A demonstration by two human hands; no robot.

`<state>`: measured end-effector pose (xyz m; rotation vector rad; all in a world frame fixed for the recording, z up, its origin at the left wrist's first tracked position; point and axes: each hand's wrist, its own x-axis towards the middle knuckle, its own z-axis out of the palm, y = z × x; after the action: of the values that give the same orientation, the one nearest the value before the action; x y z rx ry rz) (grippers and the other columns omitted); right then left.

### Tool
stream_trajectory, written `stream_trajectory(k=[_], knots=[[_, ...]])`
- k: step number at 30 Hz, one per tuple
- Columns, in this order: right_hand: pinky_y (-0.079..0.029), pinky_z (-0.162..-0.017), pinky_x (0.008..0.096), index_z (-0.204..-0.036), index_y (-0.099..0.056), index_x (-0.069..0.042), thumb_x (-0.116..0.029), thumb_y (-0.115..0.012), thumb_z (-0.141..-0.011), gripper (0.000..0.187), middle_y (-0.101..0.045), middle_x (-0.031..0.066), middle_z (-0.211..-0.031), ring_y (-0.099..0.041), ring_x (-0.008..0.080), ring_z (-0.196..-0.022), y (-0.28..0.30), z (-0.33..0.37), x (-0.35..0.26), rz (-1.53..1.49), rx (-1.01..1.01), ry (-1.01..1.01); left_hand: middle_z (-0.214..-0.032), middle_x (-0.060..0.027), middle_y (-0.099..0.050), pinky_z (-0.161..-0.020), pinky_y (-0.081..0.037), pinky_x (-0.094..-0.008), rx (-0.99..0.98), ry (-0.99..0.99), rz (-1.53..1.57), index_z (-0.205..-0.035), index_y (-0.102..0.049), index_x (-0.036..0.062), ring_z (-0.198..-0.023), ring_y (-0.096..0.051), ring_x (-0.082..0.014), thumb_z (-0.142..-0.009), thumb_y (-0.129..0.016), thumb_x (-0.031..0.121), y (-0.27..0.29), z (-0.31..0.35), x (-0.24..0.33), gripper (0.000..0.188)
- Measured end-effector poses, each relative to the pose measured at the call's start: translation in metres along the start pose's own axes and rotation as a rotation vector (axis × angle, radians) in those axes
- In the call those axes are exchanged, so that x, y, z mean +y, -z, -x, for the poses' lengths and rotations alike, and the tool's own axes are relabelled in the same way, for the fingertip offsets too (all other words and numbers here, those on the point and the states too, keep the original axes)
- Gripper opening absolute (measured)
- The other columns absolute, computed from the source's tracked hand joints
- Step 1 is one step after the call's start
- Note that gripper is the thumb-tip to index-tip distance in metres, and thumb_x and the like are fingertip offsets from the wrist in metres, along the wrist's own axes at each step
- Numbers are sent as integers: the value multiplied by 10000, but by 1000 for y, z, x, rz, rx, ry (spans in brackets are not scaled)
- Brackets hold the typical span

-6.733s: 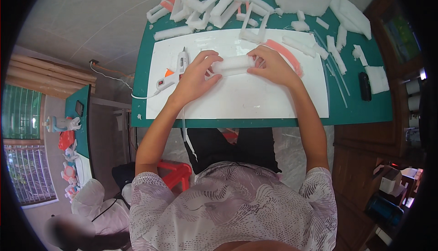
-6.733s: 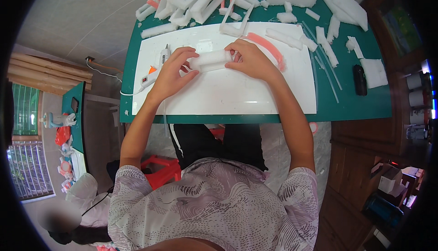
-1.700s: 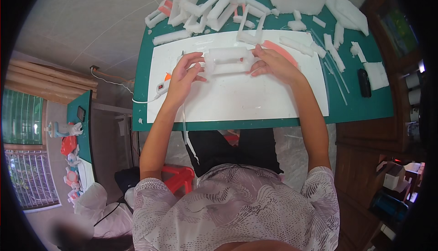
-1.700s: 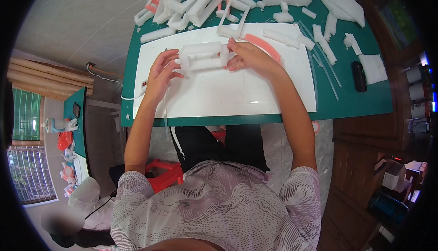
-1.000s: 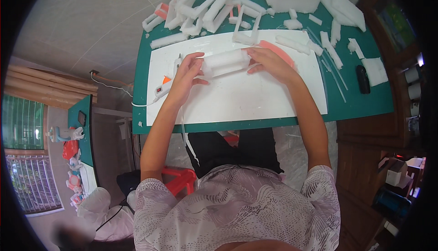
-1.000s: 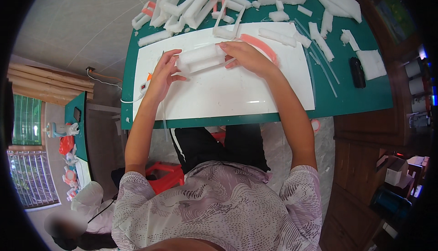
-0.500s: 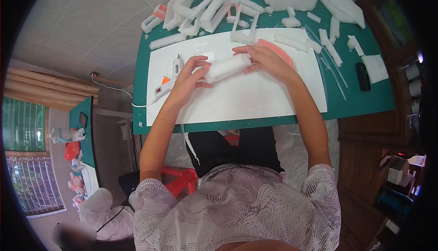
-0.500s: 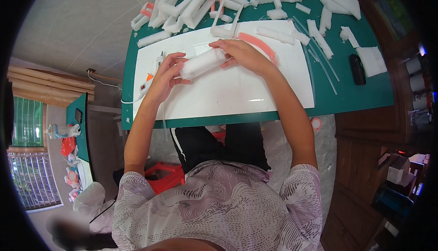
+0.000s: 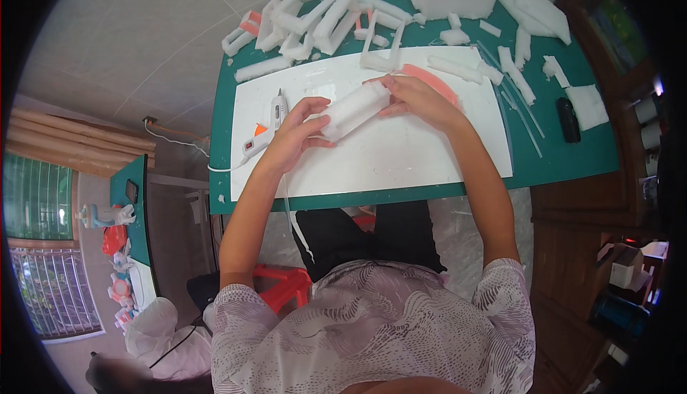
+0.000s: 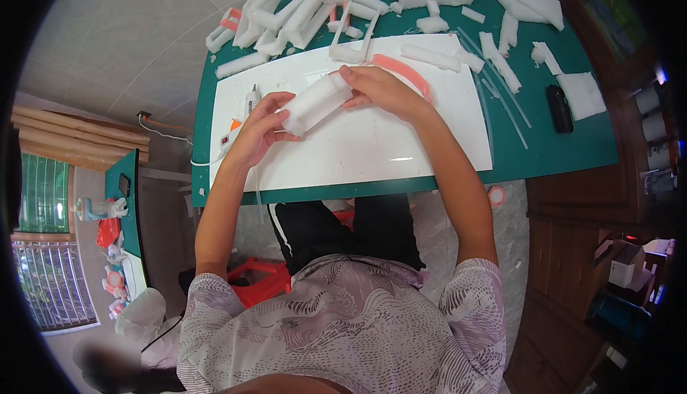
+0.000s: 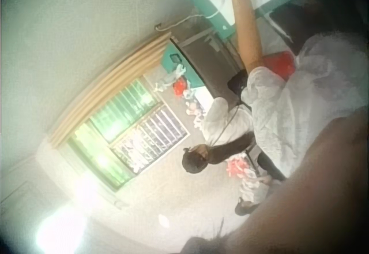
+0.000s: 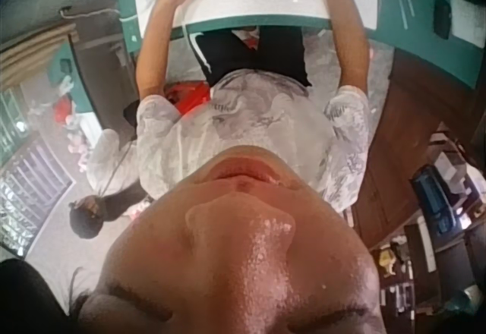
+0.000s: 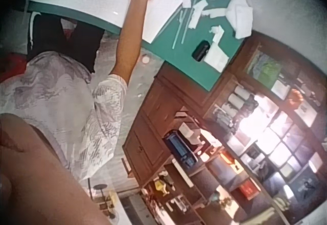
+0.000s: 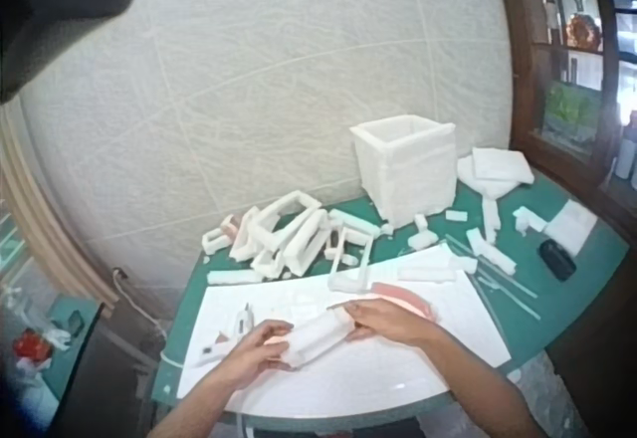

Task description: Using a hot glue gun to assemble small white and pink foam structures on a work table.

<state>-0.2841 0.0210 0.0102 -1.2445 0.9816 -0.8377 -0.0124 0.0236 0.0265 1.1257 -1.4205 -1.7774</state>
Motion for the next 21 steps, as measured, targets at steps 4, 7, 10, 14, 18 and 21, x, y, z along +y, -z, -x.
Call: stream_trajectory(k=[4,7,10,14,18,21], knots=[[-504,-911,271,-1315,-558,-27,-456,-402,-1028,539,-538,133,-1184,-649,194,-959,0,2,-1,-36,-54,82,-1273,-127,-498,-815,-579,-352,-9,6,-1,-1297,-462,38,-1097,-594,-231,-914,-585,232,0,0,-1,447],[-510,-900,282,-1339,-533,-29,-496,-376,-1023,585,-510,146,-1235,-651,205,-960,-2,5,-6,15,-60,126,-1216,-128,-526,-816,-569,-351,-21,31,99,-1287,-458,27,-1059,-605,-226,-910,-581,194,0,-1,4,430],[-521,-887,301,-1354,-513,-40,-527,-350,-1019,613,-474,169,-1282,-651,206,-928,-1,1,-2,-103,2,130,-1183,-120,-553,-812,-573,-366,18,-7,115,-1281,-460,30,-1015,-633,-242,-902,-587,207,-2,-1,18,437],[-540,-754,271,-1298,-552,-53,-535,-393,-1004,587,-610,125,-1108,-649,182,-918,5,-2,-1,-168,147,129,-1247,-168,-573,-795,-595,-401,-1,-104,157,-1309,-448,46,-1025,-657,-347,-914,-593,241,19,-22,37,464],[-516,-668,254,-1231,-582,-53,-409,-427,-1016,444,-638,97,-1070,-655,158,-862,11,-9,13,-53,199,195,-1195,-125,-549,-823,-566,-422,61,-173,140,-1313,-423,29,-996,-652,-321,-907,-609,246,15,-62,77,495],[-519,-643,259,-1230,-585,-55,-350,-460,-1003,393,-651,95,-1033,-655,144,-805,5,-9,15,44,161,220,-1212,-146,-515,-809,-561,-407,152,-176,173,-1315,-427,26,-1025,-639,-342,-885,-645,267,6,-109,102,539]])
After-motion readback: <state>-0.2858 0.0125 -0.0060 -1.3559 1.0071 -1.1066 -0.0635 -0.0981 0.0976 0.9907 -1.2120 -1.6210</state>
